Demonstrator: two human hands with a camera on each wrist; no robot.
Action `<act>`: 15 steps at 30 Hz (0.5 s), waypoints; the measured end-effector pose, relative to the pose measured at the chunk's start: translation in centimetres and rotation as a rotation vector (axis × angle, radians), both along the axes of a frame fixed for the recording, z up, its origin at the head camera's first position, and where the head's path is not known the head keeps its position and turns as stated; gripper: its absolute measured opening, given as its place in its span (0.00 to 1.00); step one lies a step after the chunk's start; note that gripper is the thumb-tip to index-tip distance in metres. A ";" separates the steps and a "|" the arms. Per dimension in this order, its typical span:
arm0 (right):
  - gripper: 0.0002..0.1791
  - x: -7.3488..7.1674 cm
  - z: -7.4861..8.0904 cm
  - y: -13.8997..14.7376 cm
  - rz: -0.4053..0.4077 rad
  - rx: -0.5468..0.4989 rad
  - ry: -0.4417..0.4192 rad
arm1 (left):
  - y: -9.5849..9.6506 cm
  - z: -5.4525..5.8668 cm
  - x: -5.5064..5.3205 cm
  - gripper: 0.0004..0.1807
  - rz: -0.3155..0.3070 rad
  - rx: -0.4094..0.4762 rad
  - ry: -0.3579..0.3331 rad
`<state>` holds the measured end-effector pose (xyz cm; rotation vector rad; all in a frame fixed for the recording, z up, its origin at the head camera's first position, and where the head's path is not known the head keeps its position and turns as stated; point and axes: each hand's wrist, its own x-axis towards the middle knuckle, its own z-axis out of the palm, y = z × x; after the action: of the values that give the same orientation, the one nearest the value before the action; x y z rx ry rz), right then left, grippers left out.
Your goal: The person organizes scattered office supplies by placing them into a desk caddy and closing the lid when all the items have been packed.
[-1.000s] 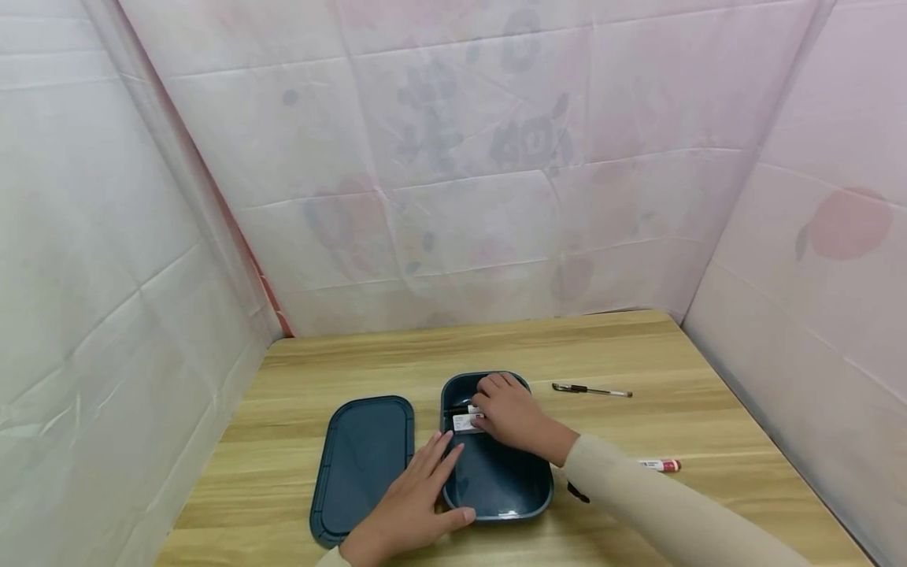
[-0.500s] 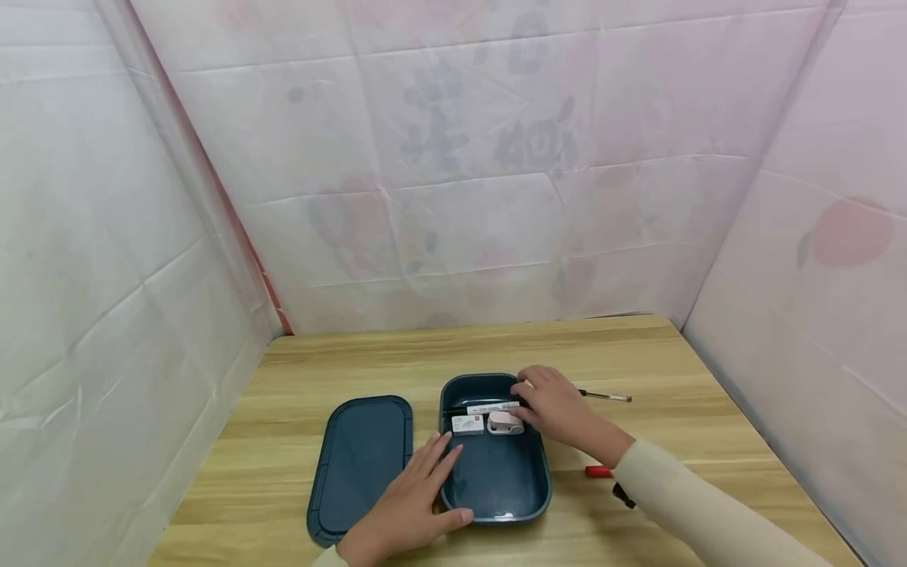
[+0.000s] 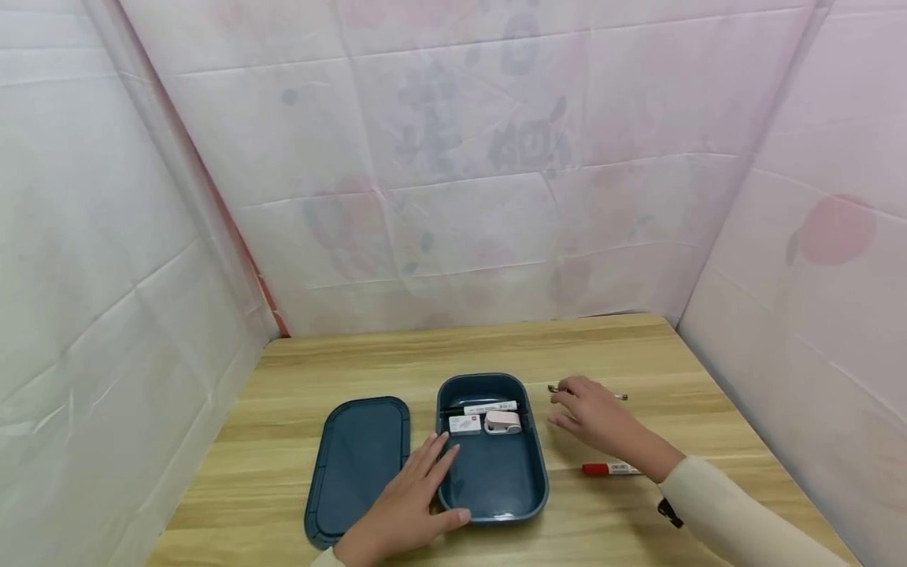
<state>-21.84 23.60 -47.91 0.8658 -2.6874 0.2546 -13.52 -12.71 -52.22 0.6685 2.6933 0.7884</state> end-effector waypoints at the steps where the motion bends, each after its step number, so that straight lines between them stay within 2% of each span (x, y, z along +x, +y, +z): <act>1: 0.16 0.3 -0.1 0.4 -0.011 0.009 -0.018 | 0.0 0.0 0.0 0.49 -0.001 -0.001 0.002; 3: 0.16 1.0 -0.4 1.1 -0.031 0.025 -0.042 | 0.0 0.0 0.1 0.49 -0.002 0.000 0.006; 7: 0.15 2.0 -1.1 2.6 -0.029 0.035 -0.019 | 0.0 0.2 0.1 0.49 -0.005 0.002 0.005; 15: 0.12 3.6 -2.7 4.9 -0.042 0.002 -0.042 | -0.1 0.2 0.1 0.50 -0.003 -0.005 0.012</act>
<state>-18.27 28.54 -50.60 0.8127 -2.7417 0.2631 -13.43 -12.78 -52.06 0.6781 2.7030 0.7798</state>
